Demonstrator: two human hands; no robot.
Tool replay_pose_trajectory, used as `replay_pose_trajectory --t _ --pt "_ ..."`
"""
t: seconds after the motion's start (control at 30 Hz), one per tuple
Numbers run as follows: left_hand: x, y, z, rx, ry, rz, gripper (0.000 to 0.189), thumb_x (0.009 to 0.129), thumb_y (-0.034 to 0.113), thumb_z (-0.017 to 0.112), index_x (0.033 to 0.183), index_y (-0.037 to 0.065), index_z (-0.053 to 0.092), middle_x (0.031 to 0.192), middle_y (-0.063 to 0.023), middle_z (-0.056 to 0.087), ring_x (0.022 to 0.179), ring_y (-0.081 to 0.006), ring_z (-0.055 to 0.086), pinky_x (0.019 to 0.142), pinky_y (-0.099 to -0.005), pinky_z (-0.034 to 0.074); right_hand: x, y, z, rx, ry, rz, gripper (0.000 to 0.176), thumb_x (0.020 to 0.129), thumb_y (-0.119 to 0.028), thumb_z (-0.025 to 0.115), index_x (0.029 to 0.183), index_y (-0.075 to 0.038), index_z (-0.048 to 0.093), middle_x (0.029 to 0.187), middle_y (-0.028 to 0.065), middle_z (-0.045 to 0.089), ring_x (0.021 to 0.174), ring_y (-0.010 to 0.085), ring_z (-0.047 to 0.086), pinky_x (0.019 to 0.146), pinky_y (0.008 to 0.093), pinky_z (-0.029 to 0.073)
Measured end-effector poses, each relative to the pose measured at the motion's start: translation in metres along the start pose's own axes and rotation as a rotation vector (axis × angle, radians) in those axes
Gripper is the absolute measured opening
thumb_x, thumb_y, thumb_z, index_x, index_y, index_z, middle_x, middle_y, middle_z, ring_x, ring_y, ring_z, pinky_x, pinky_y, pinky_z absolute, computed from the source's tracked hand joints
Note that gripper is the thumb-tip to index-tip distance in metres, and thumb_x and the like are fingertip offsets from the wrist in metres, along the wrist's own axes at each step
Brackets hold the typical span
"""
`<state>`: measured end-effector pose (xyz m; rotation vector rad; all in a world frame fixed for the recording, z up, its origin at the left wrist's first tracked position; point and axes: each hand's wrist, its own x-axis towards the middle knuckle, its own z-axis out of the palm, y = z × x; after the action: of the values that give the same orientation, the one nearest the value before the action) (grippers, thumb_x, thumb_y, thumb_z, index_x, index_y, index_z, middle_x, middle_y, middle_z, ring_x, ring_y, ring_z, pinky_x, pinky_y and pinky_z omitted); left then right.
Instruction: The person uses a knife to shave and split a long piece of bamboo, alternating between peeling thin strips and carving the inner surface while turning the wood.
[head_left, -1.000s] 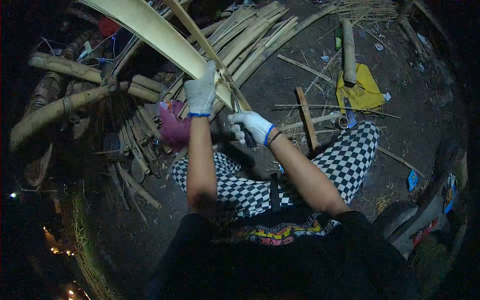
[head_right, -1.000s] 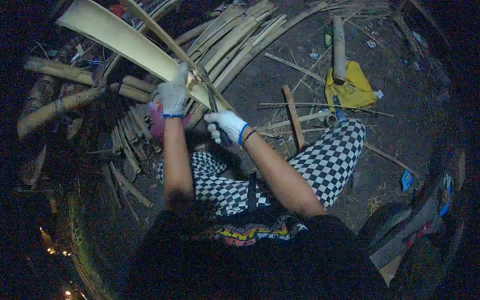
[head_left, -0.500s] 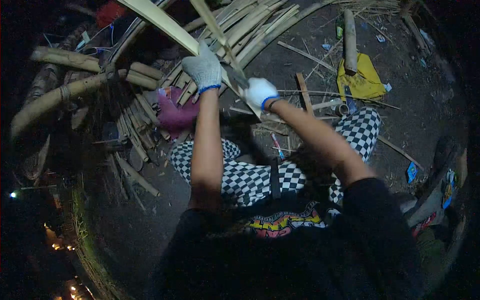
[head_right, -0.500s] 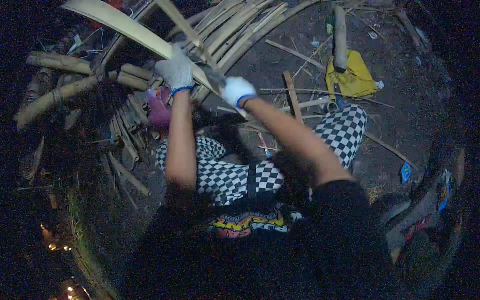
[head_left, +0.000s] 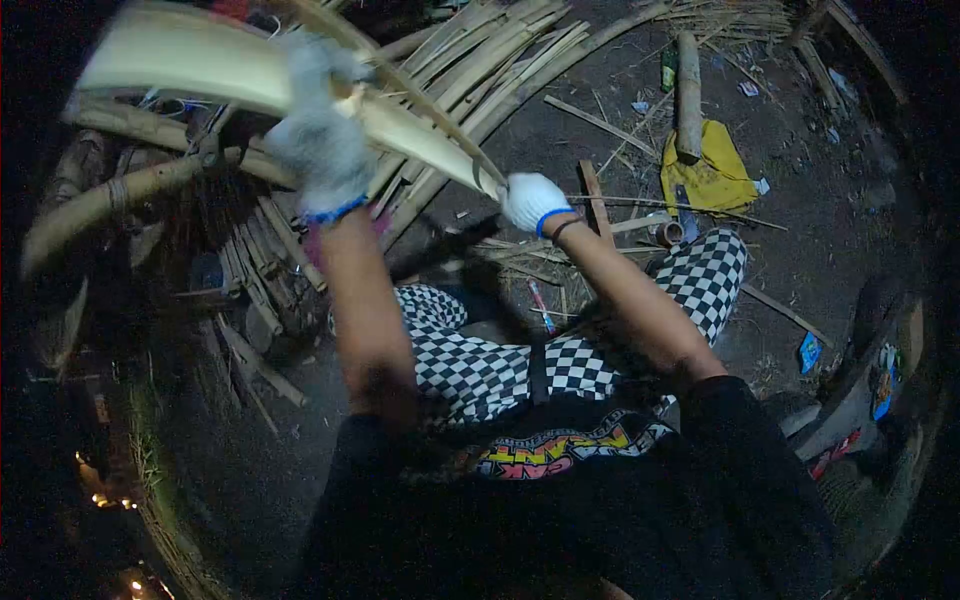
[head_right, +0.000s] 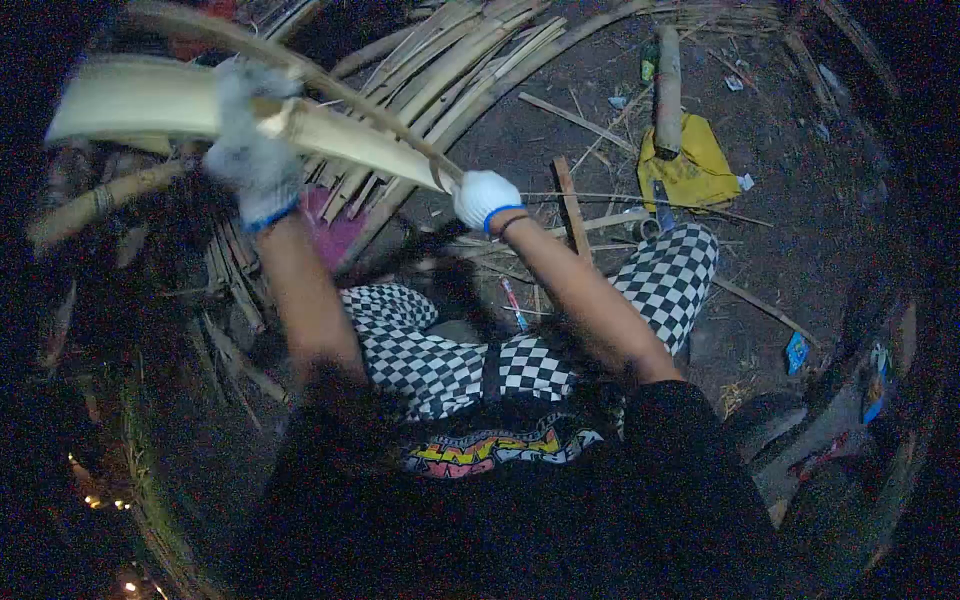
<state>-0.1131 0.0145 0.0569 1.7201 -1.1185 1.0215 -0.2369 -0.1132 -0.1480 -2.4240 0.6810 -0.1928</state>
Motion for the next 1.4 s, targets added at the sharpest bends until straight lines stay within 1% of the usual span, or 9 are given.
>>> replay_pose_trajectory --t 0.1,0.43,0.57,0.83,0.9,0.97,1.1,1.27,1.4 --pt "0.023 0.040 -0.032 -0.781 0.268 -0.728 0.038 0.087 0.029 0.060 0.115 0.003 0.053 0.093 -0.0116 0.063 0.078 -0.0295 0.064 0.066 -0.0439 0.055 -0.005 0.006 0.024 0.031 0.014 0.073 0.038 0.084 -0.033 0.048 0.086 0.000 0.067 0.086 0.0256 0.064 0.082 0.0405 0.063 0.076 0.0479 0.050" --pt "0.026 -0.020 -0.032 -1.287 0.133 -0.633 0.022 0.091 0.021 0.046 0.093 0.001 0.053 0.072 -0.0106 0.053 0.060 -0.0197 0.053 0.055 -0.0339 0.046 0.002 -0.007 0.061 0.426 -0.197 0.037 0.051 0.087 -0.042 0.050 0.085 0.007 0.062 0.071 0.0193 0.063 0.069 0.0294 0.065 0.067 0.0407 0.050" --pt "-0.006 -0.049 0.019 -0.758 0.157 -0.752 0.025 0.087 0.024 0.054 0.093 0.000 0.056 0.073 -0.0110 0.060 0.060 -0.0180 0.058 0.062 -0.0329 0.048 0.040 0.027 0.118 0.242 -0.249 -0.064 0.051 0.088 -0.044 0.046 0.087 0.004 0.064 0.078 0.0209 0.064 0.077 0.0329 0.064 0.072 0.0426 0.050" --pt "-0.135 -0.169 0.093 -1.364 -0.300 -1.006 0.038 0.085 0.023 0.065 0.114 0.001 0.053 0.110 -0.0123 0.057 0.104 -0.0229 0.054 0.089 -0.0387 0.045 0.071 0.086 0.199 0.108 -0.422 0.236 0.055 0.090 -0.044 0.033 0.106 0.000 0.063 0.109 0.0223 0.061 0.101 0.0384 0.058 0.089 0.0437 0.045" --pt "-0.183 -0.233 0.101 -0.808 -0.500 -1.016 0.042 0.087 0.022 0.063 0.122 0.003 0.050 0.112 -0.0133 0.057 0.104 -0.0251 0.054 0.094 -0.0402 0.042 0.058 0.058 0.155 0.243 -0.371 0.357 0.056 0.090 -0.046 0.033 0.100 -0.001 0.066 0.105 0.0239 0.062 0.098 0.0423 0.058 0.088 0.0469 0.044" --pt "-0.192 -0.250 0.117 -1.175 -0.222 -1.430 0.037 0.088 0.022 0.060 0.119 0.004 0.052 0.109 -0.0131 0.058 0.101 -0.0261 0.055 0.093 -0.0408 0.042 0.069 0.057 0.165 0.169 -0.367 0.333 0.055 0.089 -0.046 0.035 0.098 -0.001 0.067 0.104 0.0247 0.061 0.098 0.0420 0.058 0.088 0.0470 0.044" --pt "-0.151 -0.218 0.129 -1.325 -0.517 -0.810 0.024 0.090 0.022 0.056 0.101 0.002 0.057 0.097 -0.0110 0.059 0.093 -0.0249 0.056 0.087 -0.0423 0.044 0.093 0.062 0.195 0.121 -0.309 0.309 0.053 0.088 -0.044 0.037 0.096 -0.001 0.067 0.103 0.0243 0.062 0.098 0.0408 0.058 0.087 0.0462 0.045" --pt "-0.160 -0.157 0.158 -0.923 0.063 -1.045 0.021 0.088 0.019 0.054 0.095 -0.001 0.055 0.091 -0.0156 0.057 0.078 -0.0260 0.056 0.062 -0.0329 0.050 0.104 0.061 0.196 0.324 -0.293 0.380 0.053 0.089 -0.043 0.039 0.092 0.003 0.066 0.095 0.0258 0.062 0.093 0.0414 0.059 0.084 0.0461 0.046" --pt "-0.171 -0.186 0.163 -0.927 0.018 -1.131 0.037 0.088 0.028 0.053 0.108 -0.003 0.050 0.101 -0.0202 0.056 0.079 -0.0282 0.058 0.061 -0.0335 0.050 0.105 0.076 0.221 0.516 -0.302 0.358 0.049 0.092 -0.038 0.042 0.082 0.006 0.062 0.067 0.0218 0.061 0.059 0.0325 0.062 0.055 0.0434 0.049"
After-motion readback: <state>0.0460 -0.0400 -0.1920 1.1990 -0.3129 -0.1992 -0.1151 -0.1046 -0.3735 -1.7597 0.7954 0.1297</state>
